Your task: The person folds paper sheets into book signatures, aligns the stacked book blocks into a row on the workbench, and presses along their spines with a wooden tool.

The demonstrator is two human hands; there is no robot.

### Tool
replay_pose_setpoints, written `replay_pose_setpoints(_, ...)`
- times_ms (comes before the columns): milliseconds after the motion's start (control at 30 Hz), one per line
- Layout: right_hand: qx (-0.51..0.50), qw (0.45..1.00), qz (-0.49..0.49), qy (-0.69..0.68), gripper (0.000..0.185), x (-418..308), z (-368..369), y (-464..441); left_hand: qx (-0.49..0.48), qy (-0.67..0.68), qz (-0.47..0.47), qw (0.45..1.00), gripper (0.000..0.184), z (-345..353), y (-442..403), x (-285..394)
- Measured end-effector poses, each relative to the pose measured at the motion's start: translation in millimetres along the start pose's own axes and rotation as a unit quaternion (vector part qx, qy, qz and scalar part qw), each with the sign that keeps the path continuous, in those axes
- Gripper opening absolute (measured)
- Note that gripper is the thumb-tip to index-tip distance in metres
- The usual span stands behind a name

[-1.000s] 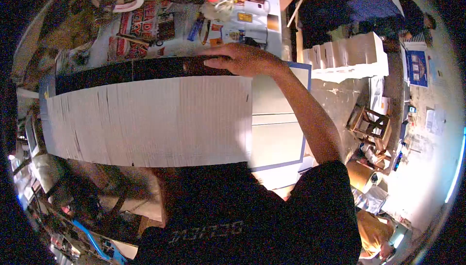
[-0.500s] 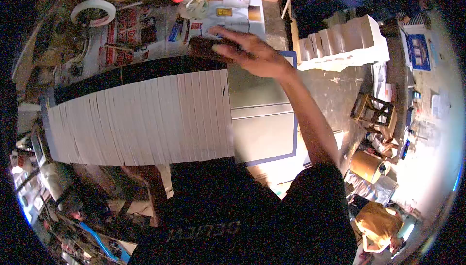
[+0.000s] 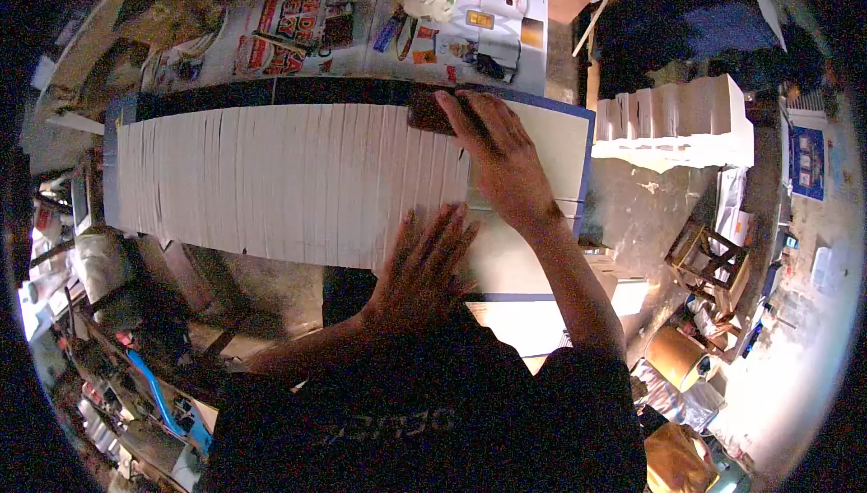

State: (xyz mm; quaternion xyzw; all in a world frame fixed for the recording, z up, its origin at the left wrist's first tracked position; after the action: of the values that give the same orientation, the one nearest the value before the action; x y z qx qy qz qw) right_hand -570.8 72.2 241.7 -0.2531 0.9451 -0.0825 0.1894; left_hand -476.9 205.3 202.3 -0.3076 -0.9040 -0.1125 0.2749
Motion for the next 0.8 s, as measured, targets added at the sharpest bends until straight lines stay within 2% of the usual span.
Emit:
replay_pose_setpoints(67,0.018,1.000,0.005,-0.017,0.058,-1.4,-3.5,-0.6,-0.039,-0.026,0.005,0.999,0.072,8.3,-1.5,-2.3)
replay_pose_setpoints(133,0.075,0.993,0.040,-0.084,0.062,-2.3,-14.7,-3.2,-0.029,-0.031,0.007,0.999,0.071,9.3,-1.8,-2.7)
replay_pose_setpoints(167,0.075,0.993,0.041,-0.085,0.062,-0.8,-9.6,-1.9,-0.024,-0.039,0.009,0.999,0.070,9.0,-0.2,-2.9)
replay_pose_setpoints(233,-0.011,0.998,-0.026,0.049,0.063,-8.6,13.3,-2.7,-0.012,-0.035,0.010,0.999,0.069,7.4,1.0,-3.0)
replay_pose_setpoints(267,-0.011,0.998,-0.026,0.048,0.063,-11.2,14.6,-0.9,-0.001,-0.031,0.012,0.999,0.068,5.7,1.7,-2.8)
replay_pose_setpoints(333,0.053,0.998,-0.002,-0.020,0.059,-19.1,3.9,-8.2,0.012,-0.015,0.014,1.000,0.067,5.3,-0.3,-5.0)
replay_pose_setpoints(433,-0.007,0.999,-0.042,0.021,0.060,-34.2,15.3,-15.0,0.026,0.005,0.014,1.000,0.066,3.3,2.3,-3.7)
replay_pose_setpoints(567,-0.014,0.999,-0.026,-0.013,0.062,-35.3,23.3,-24.7,0.055,0.032,0.028,0.998,0.066,4.9,4.5,-7.1)
replay_pose_setpoints(600,0.017,0.999,-0.038,-0.010,0.060,-43.2,21.3,-28.4,0.060,0.031,0.023,0.997,0.066,-0.6,5.3,-9.6)
replay_pose_setpoints(633,0.048,0.998,-0.048,-0.009,0.059,-50.1,19.3,-30.6,0.032,0.029,0.006,0.999,0.065,-2.7,8.4,-14.6)
replay_pose_setpoints(700,0.020,0.999,-0.047,-0.002,0.060,-54.1,30.9,-34.7,0.007,0.025,-0.017,1.000,0.065,-12.7,20.6,-23.4)
replay_pose_setpoints(733,-0.007,0.999,-0.042,0.010,0.061,-55.4,37.6,-38.9,0.023,0.012,-0.071,0.997,0.064,-22.0,30.3,-35.3)
replay_pose_setpoints(800,0.016,0.999,-0.040,-0.008,0.061,-64.5,35.8,-44.2,0.036,-0.008,-0.162,0.986,0.067,-35.7,49.9,-57.4)
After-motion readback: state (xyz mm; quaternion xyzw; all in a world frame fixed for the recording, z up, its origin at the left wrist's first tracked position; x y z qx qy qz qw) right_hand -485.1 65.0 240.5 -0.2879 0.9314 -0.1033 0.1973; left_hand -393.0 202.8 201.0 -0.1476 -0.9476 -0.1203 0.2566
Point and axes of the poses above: each hand's wrist, its own y-axis away from the middle knuckle, its own z-axis out of the palm, x = y × z, the point moved 7 cm from there along -y, towards the middle knuckle, and after that the axes turned 3 degrees about y, right-handed, at the moved point
